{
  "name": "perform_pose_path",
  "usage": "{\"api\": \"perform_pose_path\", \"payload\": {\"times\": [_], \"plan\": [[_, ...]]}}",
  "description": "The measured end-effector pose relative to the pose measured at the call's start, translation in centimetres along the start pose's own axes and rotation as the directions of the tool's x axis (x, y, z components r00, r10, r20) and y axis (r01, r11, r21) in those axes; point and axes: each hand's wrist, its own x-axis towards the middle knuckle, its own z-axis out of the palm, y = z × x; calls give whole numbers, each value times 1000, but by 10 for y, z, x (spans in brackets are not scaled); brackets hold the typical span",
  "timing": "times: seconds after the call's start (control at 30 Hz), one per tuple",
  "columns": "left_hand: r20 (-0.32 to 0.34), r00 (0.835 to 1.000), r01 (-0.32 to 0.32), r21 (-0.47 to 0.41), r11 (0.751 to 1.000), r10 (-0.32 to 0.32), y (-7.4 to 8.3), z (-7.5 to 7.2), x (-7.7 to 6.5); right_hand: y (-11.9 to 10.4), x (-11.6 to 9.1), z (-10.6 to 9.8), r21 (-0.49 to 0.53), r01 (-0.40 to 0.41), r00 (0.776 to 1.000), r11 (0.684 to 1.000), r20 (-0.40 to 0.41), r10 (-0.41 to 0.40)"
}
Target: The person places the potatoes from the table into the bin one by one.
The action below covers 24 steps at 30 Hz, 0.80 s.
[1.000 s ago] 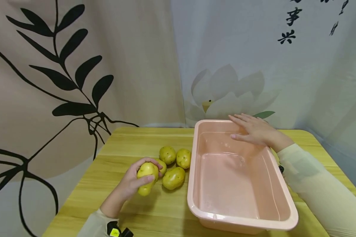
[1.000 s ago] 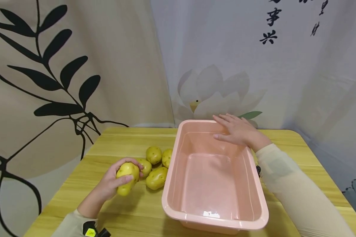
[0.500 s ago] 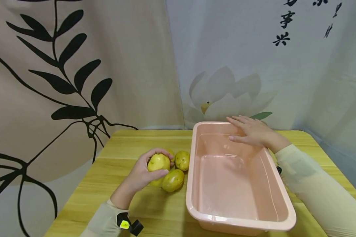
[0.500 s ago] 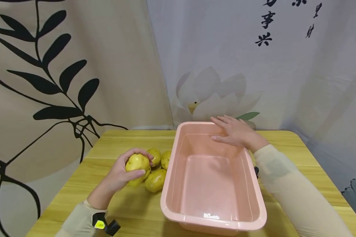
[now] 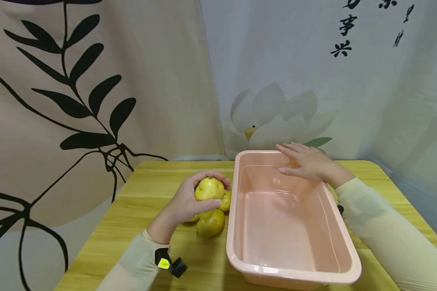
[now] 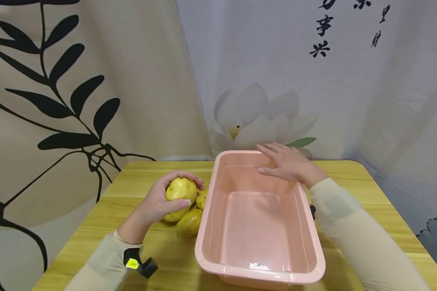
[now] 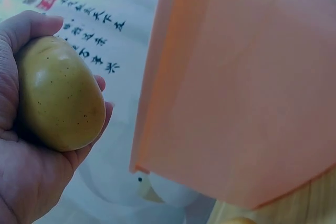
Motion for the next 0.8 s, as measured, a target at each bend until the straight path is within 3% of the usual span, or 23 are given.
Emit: {"api": "perform_pose_path", "payload": {"times": [0.53,0.8], "plan": [[116,992,-56,19,998,54,9,14,44,-1,1,-1,1,-6,1000,1000,12,6],[170,985,-13,-19,1000,16,5,26,58,-2,3,0,13,-41,999,999,23,41]]}}
